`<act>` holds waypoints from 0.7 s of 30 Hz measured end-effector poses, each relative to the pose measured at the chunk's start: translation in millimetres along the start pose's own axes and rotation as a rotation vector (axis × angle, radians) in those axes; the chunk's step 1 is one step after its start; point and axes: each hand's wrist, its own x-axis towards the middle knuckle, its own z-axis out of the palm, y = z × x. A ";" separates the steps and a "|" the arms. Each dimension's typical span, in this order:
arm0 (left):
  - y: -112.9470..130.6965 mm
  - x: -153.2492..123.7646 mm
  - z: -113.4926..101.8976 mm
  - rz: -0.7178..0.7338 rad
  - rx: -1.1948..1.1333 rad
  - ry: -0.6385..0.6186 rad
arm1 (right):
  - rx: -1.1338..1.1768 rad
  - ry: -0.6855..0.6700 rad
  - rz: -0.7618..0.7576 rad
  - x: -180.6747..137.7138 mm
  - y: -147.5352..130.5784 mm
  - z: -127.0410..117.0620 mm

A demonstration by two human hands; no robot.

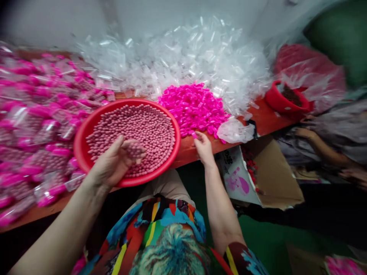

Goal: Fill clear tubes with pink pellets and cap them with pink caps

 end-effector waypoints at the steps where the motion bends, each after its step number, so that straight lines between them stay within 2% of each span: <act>1: 0.6 -1.1 0.2 -0.018 -0.031 -0.036 | 0.199 -0.024 0.019 -4.0 -11.6 -0.4; 2: 1.1 -2.0 -0.1 -0.034 -0.058 -0.066 | 0.401 -0.063 0.031 -7.7 -24.3 -0.5; 4: 1.7 -2.8 -1.9 -0.047 -0.095 -0.102 | 0.631 -0.189 0.045 -14.6 -51.8 0.7; 7: 1.0 -2.5 -5.6 -0.036 -0.126 -0.117 | 0.717 -0.348 0.032 -25.8 -91.4 10.6; 10: -0.9 -2.2 -7.6 -0.026 -0.147 -0.123 | 0.636 -0.505 -0.044 -36.8 -119.3 31.1; 13: -2.7 -1.8 -7.9 -0.020 -0.138 -0.163 | 0.510 -0.611 -0.126 -42.3 -130.3 51.0; 16: -4.1 -1.2 -8.0 -0.010 -0.112 -0.186 | 0.416 -0.603 -0.226 -43.8 -130.0 58.5; 19: -4.8 -1.1 -8.1 0.007 -0.105 -0.188 | 0.306 -0.552 -0.353 -45.0 -127.1 55.3; 21: -4.8 -1.6 -8.0 0.008 -0.114 -0.187 | 0.249 -0.535 -0.387 -45.8 -125.9 52.2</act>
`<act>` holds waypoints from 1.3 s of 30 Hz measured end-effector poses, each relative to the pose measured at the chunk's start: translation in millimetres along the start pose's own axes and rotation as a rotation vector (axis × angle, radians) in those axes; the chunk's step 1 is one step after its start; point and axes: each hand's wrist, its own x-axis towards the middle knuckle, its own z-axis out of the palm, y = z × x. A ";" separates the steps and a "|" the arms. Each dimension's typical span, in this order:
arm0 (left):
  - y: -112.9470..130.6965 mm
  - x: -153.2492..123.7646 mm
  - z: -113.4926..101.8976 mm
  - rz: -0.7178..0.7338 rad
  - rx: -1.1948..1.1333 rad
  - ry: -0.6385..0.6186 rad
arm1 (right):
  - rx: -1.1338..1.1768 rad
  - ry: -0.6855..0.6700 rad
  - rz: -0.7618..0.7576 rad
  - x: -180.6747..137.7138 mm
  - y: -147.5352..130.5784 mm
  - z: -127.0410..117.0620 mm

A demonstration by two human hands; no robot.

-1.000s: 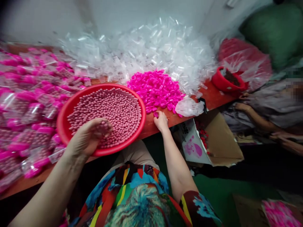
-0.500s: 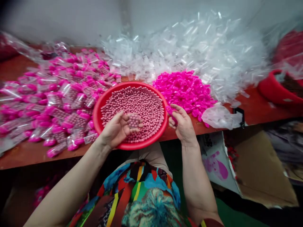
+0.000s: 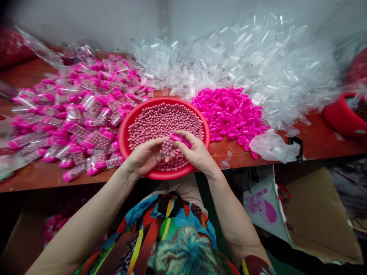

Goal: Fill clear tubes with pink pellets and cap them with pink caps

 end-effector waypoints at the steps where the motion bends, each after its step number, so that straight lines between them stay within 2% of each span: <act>1: 0.1 -0.4 0.1 0.000 -0.010 0.004 | -0.015 0.012 0.001 -0.8 -0.3 -0.6; 6: -0.4 -4.0 -1.7 0.013 -0.016 0.004 | 0.093 0.167 0.005 1.8 -4.1 4.9; 8: -1.7 -5.5 -3.2 0.026 0.014 -0.025 | 0.123 0.139 -0.027 4.1 -6.4 9.5; 11: -3.7 -7.2 -4.4 0.056 0.042 -0.058 | 0.062 0.096 -0.155 6.4 -8.0 16.1; 18: -5.4 -8.8 -3.1 0.040 0.059 -0.084 | -0.058 0.177 -0.258 5.7 -5.3 24.1; 24: -7.3 -9.5 -3.5 0.090 0.074 -0.029 | -0.222 0.113 -0.371 4.2 -5.5 22.2; 29: -13.2 -11.1 -0.2 0.174 0.261 0.025 | -0.312 0.023 -0.494 1.3 -3.3 12.0; 33: -12.6 -13.9 2.3 0.208 0.419 -0.053 | -0.314 -0.019 -0.569 0.6 -4.5 3.6; 39: -9.7 -16.1 -1.0 0.186 0.523 -0.163 | -0.294 -0.008 -0.565 -3.9 -9.2 3.6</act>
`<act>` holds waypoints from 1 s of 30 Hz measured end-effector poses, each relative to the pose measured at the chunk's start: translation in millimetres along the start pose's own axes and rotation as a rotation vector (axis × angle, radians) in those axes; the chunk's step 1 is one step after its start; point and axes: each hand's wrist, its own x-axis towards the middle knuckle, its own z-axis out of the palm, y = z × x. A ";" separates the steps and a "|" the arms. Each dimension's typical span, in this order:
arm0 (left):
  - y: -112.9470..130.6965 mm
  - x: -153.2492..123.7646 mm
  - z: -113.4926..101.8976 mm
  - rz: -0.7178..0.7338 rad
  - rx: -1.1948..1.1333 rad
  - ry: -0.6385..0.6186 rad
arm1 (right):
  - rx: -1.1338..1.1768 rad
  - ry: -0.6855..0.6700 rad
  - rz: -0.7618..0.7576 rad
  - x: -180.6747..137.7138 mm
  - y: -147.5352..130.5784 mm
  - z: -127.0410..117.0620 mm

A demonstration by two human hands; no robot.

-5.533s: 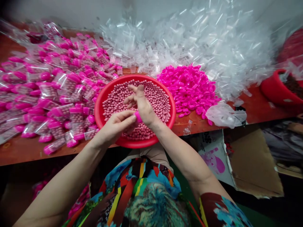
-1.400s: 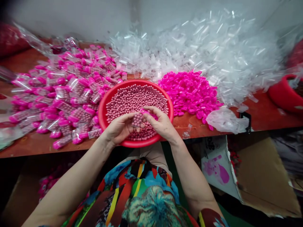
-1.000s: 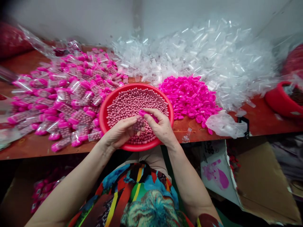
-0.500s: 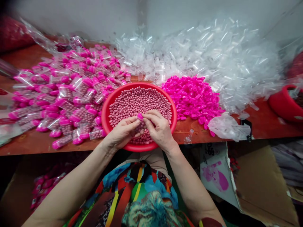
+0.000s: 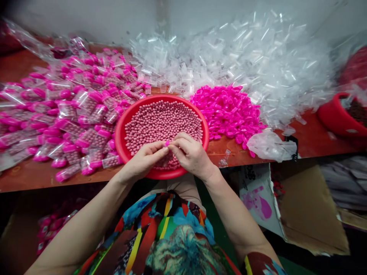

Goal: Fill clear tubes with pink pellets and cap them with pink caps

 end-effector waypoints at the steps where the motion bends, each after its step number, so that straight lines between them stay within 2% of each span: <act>1: 0.0 -0.3 -0.1 -0.004 0.037 -0.009 | -0.001 -0.004 -0.002 -2.3 -0.9 -0.2; 5: 2.6 -1.1 2.9 -0.001 0.188 -0.045 | 0.055 -0.014 0.036 -12.7 -1.9 -5.5; 8: 6.2 -0.8 7.6 -0.008 0.190 -0.097 | 0.206 0.007 0.211 -12.5 -1.5 -6.0; 12: 8.1 1.2 11.9 -0.030 0.172 -0.088 | 0.608 0.091 0.518 2.8 -2.9 11.1; 14: 7.8 2.4 12.4 -0.058 0.169 -0.062 | 0.829 0.038 0.574 11.5 -4.2 22.3; 16: 8.2 2.7 13.0 -0.081 0.170 -0.039 | 0.955 -0.013 0.605 16.7 -5.3 29.9; 19: 12.9 -0.5 16.7 -0.030 0.272 -0.016 | 0.930 -0.102 0.592 17.4 -8.0 31.2; 22: 21.9 -7.9 23.9 0.089 0.496 0.014 | 0.715 -0.198 0.465 15.7 -15.1 23.5; 25: 28.7 -12.9 29.3 0.194 0.675 0.078 | 0.515 -0.234 0.351 19.8 -22.1 18.1; 27: 28.5 -11.7 29.7 0.193 0.619 0.111 | 0.502 -0.200 0.375 26.1 -20.7 20.0; 30: 21.2 -5.0 25.7 0.021 0.282 0.130 | 0.582 -0.055 0.529 35.0 -7.9 26.9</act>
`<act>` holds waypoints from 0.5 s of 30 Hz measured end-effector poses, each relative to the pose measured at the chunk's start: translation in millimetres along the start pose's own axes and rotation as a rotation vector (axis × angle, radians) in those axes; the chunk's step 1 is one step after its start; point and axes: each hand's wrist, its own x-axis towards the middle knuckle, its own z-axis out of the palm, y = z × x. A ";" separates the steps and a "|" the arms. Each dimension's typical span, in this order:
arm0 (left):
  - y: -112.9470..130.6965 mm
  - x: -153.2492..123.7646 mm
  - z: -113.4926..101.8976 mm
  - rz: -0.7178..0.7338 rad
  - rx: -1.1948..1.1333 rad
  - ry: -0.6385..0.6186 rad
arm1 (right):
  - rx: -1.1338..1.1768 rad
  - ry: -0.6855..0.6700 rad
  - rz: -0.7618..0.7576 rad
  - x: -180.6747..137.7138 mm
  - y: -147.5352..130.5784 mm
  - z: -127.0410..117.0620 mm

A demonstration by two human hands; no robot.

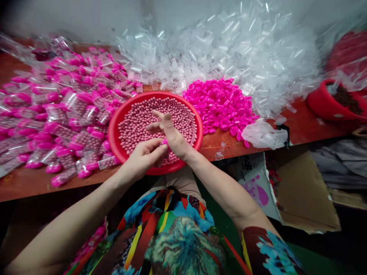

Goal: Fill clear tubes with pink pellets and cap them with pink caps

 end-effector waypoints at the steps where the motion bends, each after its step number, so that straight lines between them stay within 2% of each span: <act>1: -3.9 2.6 -0.6 -0.072 -0.113 0.010 | 0.015 0.059 0.011 3.6 3.7 -1.6; 4: -15.9 9.3 -3.0 -0.172 -0.349 0.149 | -0.175 0.111 -0.077 3.5 11.8 -8.8; 6: -22.6 13.5 -4.1 -0.157 -0.451 0.260 | -0.449 0.024 -0.176 -4.4 14.9 -11.6; 8: -27.9 18.0 -3.5 -0.119 -0.498 0.315 | -0.742 -0.059 -0.262 -13.1 17.9 -10.1; 10: -31.6 21.8 -1.0 -0.074 -0.494 0.337 | -0.956 -0.042 -0.302 -18.3 21.9 -5.3; 12: -33.4 24.2 1.8 -0.040 -0.466 0.339 | -1.039 0.019 -0.309 -19.2 26.6 -0.5; 15: -32.2 24.7 1.6 -0.020 -0.415 0.322 | -1.014 0.081 -0.353 -16.2 32.7 3.1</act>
